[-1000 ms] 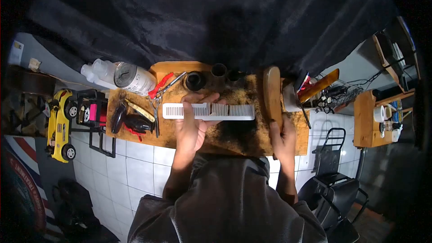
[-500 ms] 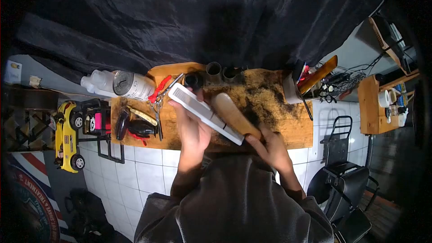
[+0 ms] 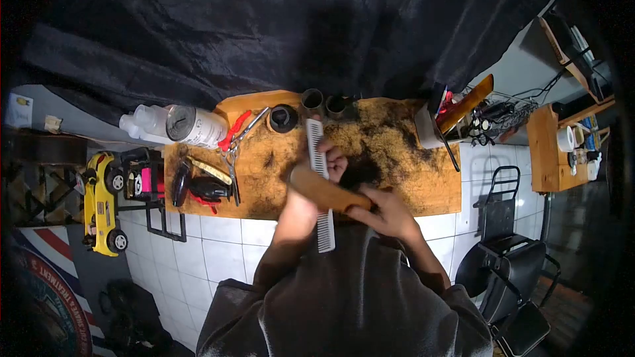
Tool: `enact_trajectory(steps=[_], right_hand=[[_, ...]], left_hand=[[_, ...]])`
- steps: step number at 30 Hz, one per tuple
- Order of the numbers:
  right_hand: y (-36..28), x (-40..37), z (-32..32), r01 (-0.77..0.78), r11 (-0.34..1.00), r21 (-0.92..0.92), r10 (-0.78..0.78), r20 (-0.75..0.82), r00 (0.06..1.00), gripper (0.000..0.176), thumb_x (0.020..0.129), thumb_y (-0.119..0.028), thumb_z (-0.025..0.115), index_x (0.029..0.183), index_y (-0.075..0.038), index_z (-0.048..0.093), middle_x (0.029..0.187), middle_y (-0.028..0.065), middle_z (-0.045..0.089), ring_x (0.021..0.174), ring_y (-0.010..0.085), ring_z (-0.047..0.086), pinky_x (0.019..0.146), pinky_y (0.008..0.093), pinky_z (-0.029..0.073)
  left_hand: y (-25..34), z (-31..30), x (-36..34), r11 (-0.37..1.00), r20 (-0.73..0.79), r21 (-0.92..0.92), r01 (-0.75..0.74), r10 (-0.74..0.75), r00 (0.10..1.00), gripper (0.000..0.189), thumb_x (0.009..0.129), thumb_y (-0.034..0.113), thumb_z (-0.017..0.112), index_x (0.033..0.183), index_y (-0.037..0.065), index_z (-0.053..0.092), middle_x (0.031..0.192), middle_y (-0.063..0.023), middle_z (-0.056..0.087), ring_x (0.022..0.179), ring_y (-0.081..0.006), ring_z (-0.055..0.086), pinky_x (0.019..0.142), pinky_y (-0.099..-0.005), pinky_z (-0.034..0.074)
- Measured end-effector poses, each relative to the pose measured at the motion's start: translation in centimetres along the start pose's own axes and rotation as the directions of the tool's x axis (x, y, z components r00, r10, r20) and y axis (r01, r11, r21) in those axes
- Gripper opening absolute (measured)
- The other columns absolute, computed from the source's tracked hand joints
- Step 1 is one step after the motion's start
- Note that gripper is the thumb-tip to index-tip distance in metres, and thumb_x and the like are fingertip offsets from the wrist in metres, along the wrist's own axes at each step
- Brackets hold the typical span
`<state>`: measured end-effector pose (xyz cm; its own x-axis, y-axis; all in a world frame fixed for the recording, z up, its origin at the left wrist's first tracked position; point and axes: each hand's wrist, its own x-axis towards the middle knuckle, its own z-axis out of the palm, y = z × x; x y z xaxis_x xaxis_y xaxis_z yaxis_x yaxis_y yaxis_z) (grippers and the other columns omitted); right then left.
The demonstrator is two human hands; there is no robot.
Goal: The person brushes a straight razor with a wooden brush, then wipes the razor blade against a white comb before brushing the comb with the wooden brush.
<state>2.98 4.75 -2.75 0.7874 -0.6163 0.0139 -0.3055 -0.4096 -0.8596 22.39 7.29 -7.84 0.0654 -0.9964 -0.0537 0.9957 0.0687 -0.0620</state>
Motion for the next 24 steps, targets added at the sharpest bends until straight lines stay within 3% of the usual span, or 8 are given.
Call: enact_trajectory(steps=[1,2,4,6,10,15,20,24], right_hand=[[1.2,0.5,0.9,0.035,0.998,-0.047,-0.041,-0.115,0.993,0.036,0.083,-0.029,0.069,0.101,0.000,0.058,0.072,0.0192,0.058,0.064,0.0289,0.062,0.057,0.0355,0.046],[1.8,1.0,1.4,0.065,0.993,-0.097,-0.085,-0.225,0.971,0.036,0.083,-0.029,0.069,0.102,0.001,0.058,0.071,0.0192,0.058,0.063,0.0291,0.062,0.057,0.0360,0.046],[0.0,2.3,0.1,-0.022,1.000,-0.018,0.014,-0.348,0.937,0.035,0.084,-0.027,0.068,0.101,0.002,0.057,0.072,0.0225,0.059,0.065,0.0321,0.061,0.057,0.0373,0.047],[-1.3,2.8,-1.1,-0.174,0.985,0.018,0.169,-0.346,0.923,0.042,0.084,-0.030,0.069,0.103,0.005,0.055,0.077,0.0283,0.061,0.077,0.0449,0.062,0.062,0.0418,0.051],[-0.8,1.4,-1.3,-0.096,0.950,0.299,0.209,-0.374,0.904,0.037,0.082,-0.021,0.070,0.103,0.004,0.052,0.082,0.0202,0.063,0.077,0.0259,0.065,0.068,0.0345,0.049],[-1.2,-1.5,-0.7,-0.038,0.901,0.433,0.178,-0.287,0.941,0.089,0.050,-0.019,0.091,0.120,-0.002,0.039,0.095,0.0077,0.056,0.091,0.0170,0.055,0.081,0.0308,0.044],[-1.6,-1.9,-1.4,-0.016,0.891,0.453,0.137,-0.235,0.962,0.070,0.066,-0.020,0.085,0.117,-0.001,0.042,0.087,0.0060,0.054,0.083,0.0142,0.054,0.074,0.0284,0.045],[-1.8,-3.1,-2.2,-0.089,0.912,0.402,0.236,-0.334,0.912,0.046,0.075,-0.018,0.078,0.106,0.000,0.049,0.080,0.0082,0.059,0.074,0.0143,0.059,0.067,0.0281,0.047]], left_hand=[[-0.4,1.1,-0.2,0.956,0.069,0.291,-0.025,0.005,0.998,0.041,0.097,0.041,0.042,0.132,0.019,0.045,0.085,-0.0002,0.054,0.077,-0.0151,0.050,0.071,-0.0295,0.043],[-2.0,2.4,-2.0,0.752,-0.322,0.659,-0.012,0.296,0.899,0.041,0.097,0.037,0.043,0.131,0.014,0.044,0.103,-0.0037,0.058,0.095,-0.0207,0.055,0.083,-0.0343,0.044],[-3.6,3.7,-1.4,0.923,-0.336,0.359,-0.138,0.266,0.904,0.040,0.097,0.033,0.044,0.129,0.011,0.044,0.115,-0.0066,0.057,0.109,-0.0241,0.052,0.089,-0.0367,0.043],[-3.1,4.0,-1.8,0.915,-0.275,0.404,-0.006,0.128,0.953,0.035,0.097,0.028,0.045,0.128,0.012,0.045,0.111,-0.0063,0.056,0.107,-0.0210,0.052,0.089,-0.0356,0.042],[-3.2,3.8,-1.6,0.882,-0.279,0.471,0.005,0.144,0.950,0.031,0.096,0.021,0.047,0.126,0.012,0.047,0.100,-0.0045,0.054,0.094,-0.0174,0.053,0.086,-0.0347,0.043],[-4.8,5.4,-0.4,0.815,-0.342,0.573,-0.082,0.329,0.880,0.035,0.096,0.027,0.050,0.128,0.012,0.042,0.098,-0.0049,0.052,0.091,-0.0166,0.053,0.083,-0.0307,0.046],[-5.9,6.0,-0.1,0.501,-0.044,0.846,-0.181,0.405,0.913,0.047,0.101,0.026,0.044,0.142,0.014,0.024,0.107,-0.0046,0.049,0.094,-0.0146,0.052,0.087,-0.0315,0.045],[-6.4,9.6,1.5,0.477,0.068,0.793,-0.380,0.549,0.833,0.041,0.102,0.021,0.039,0.141,0.011,0.031,0.111,-0.0036,0.051,0.101,-0.0113,0.051,0.088,-0.0291,0.044]])
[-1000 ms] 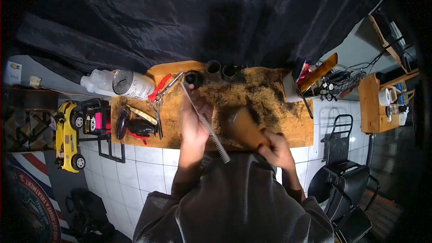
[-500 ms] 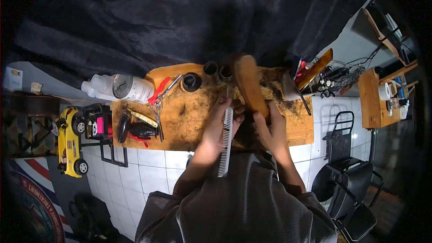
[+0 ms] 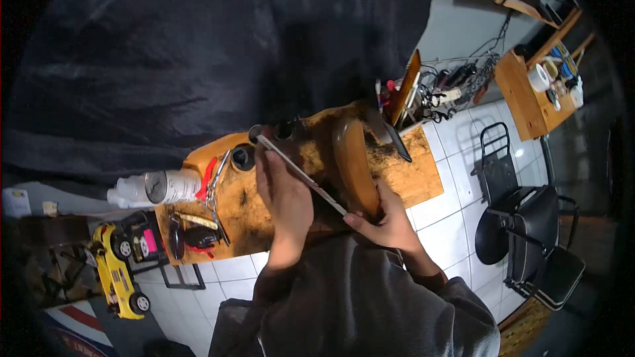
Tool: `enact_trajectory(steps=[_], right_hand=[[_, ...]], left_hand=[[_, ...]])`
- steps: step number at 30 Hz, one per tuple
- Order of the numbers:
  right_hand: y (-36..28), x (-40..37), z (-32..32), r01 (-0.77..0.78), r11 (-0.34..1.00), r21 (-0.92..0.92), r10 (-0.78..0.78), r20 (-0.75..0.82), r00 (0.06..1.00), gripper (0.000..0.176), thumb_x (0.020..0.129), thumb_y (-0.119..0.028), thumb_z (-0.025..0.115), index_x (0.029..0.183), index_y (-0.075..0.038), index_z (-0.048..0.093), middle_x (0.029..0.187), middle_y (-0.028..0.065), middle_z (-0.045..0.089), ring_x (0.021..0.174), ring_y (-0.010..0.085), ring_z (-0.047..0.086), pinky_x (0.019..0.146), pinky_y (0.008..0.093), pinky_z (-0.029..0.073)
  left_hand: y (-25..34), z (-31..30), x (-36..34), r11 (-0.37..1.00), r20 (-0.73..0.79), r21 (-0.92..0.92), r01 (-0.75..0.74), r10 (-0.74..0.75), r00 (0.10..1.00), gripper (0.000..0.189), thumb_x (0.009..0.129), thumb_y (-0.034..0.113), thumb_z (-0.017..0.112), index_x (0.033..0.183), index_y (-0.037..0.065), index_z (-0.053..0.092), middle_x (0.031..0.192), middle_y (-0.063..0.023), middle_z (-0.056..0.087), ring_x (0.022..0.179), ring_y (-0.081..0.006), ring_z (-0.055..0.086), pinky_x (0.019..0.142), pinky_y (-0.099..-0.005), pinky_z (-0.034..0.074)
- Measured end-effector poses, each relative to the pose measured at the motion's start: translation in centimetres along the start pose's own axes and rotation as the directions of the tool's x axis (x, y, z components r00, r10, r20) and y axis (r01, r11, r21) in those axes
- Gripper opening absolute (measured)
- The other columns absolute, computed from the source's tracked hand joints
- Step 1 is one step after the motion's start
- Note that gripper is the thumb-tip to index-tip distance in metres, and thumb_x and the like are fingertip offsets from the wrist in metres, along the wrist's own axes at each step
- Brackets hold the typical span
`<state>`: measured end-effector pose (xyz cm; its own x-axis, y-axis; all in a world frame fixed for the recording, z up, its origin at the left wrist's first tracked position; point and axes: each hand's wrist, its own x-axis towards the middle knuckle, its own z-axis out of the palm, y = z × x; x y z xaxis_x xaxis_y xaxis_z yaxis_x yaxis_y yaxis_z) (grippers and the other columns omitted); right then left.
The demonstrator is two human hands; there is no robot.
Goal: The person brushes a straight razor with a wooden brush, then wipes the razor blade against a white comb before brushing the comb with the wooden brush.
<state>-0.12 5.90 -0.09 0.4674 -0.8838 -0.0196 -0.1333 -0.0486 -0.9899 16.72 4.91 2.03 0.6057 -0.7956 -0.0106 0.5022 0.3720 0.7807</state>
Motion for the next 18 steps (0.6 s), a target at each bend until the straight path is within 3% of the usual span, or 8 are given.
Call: enact_trajectory(steps=[1,4,5,7,8,9,12,18], right_hand=[[-0.1,-0.3,-0.6,0.038,0.998,-0.052,-0.039,-0.020,0.999,0.043,0.076,-0.018,0.078,0.104,0.000,0.050,0.080,0.0088,0.059,0.074,0.0147,0.059,0.067,0.0279,0.047],[-0.2,-1.4,-3.0,0.125,0.987,-0.099,-0.131,-0.052,0.990,0.028,0.074,-0.011,0.073,0.094,-0.001,0.055,0.081,0.0088,0.061,0.071,0.0175,0.060,0.064,0.0288,0.046],[0.9,-1.9,-3.6,0.169,0.983,-0.075,-0.175,-0.079,0.981,0.025,0.073,-0.008,0.071,0.092,-0.001,0.056,0.082,0.0071,0.061,0.071,0.0167,0.058,0.065,0.0286,0.045],[1.9,-2.8,-3.6,0.250,0.967,0.040,-0.234,-0.235,0.943,0.018,0.070,0.000,0.064,0.088,-0.001,0.061,0.078,0.0058,0.060,0.071,0.0175,0.057,0.065,0.0301,0.044],[1.9,-2.3,-4.0,0.422,0.906,0.030,-0.397,-0.284,0.873,0.011,0.073,0.002,0.059,0.084,0.001,0.058,0.071,0.0072,0.058,0.061,0.0166,0.056,0.055,0.0290,0.045],[2.2,-2.6,-4.1,0.337,0.932,0.131,-0.271,-0.364,0.891,0.013,0.073,0.001,0.060,0.085,0.001,0.057,0.075,0.0070,0.058,0.066,0.0163,0.055,0.060,0.0285,0.044],[2.7,-3.1,-4.2,0.187,0.920,0.345,0.010,-0.497,0.868,0.018,0.073,-0.001,0.063,0.089,0.000,0.054,0.084,0.0062,0.057,0.076,0.0157,0.052,0.069,0.0273,0.042],[3.2,-1.8,-5.2,0.196,0.907,0.373,0.061,-0.577,0.815,0.024,0.078,-0.003,0.061,0.100,0.000,0.052,0.088,0.0064,0.056,0.078,0.0148,0.052,0.071,0.0276,0.042]], left_hand=[[0.3,-0.5,0.2,0.998,0.106,0.047,-0.033,0.028,0.994,0.035,0.101,0.021,0.041,0.134,0.010,0.039,0.110,-0.0024,0.053,0.105,-0.0112,0.051,0.086,-0.0273,0.044],[0.4,0.2,0.5,0.998,0.176,-0.004,-0.060,0.060,0.983,0.029,0.101,0.019,0.043,0.128,0.010,0.043,0.103,-0.0005,0.053,0.099,-0.0101,0.051,0.084,-0.0267,0.043],[0.6,1.4,0.2,0.998,0.078,0.027,-0.049,0.047,0.996,0.024,0.099,0.018,0.047,0.122,0.010,0.044,0.099,-0.0004,0.052,0.091,-0.0111,0.049,0.081,-0.0291,0.043],[0.5,2.2,0.5,0.977,0.214,0.089,-0.195,0.173,0.961,0.023,0.098,0.017,0.049,0.120,0.012,0.044,0.096,-0.0004,0.051,0.087,-0.0127,0.047,0.080,-0.0304,0.043],[0.4,2.6,0.6,0.957,0.283,0.108,-0.270,0.231,0.931,0.023,0.097,0.017,0.050,0.120,0.013,0.044,0.094,-0.0004,0.050,0.085,-0.0135,0.047,0.079,-0.0311,0.043],[0.9,3.5,0.2,0.987,0.321,0.025,-0.159,0.143,0.936,0.020,0.098,0.019,0.049,0.117,0.015,0.044,0.092,-0.0006,0.049,0.088,-0.0160,0.047,0.081,-0.0338,0.042],[0.7,5.5,1.3,0.967,0.370,-0.190,-0.171,0.232,0.899,0.019,0.100,0.023,0.043,0.117,0.017,0.044,0.089,-0.0003,0.047,0.086,-0.0164,0.045,0.081,-0.0342,0.039],[-1.4,7.9,3.8,0.918,0.441,-0.152,-0.367,0.395,0.806,0.027,0.099,0.024,0.042,0.125,0.018,0.040,0.085,0.0007,0.043,0.080,-0.0155,0.038,0.077,-0.0339,0.031]])
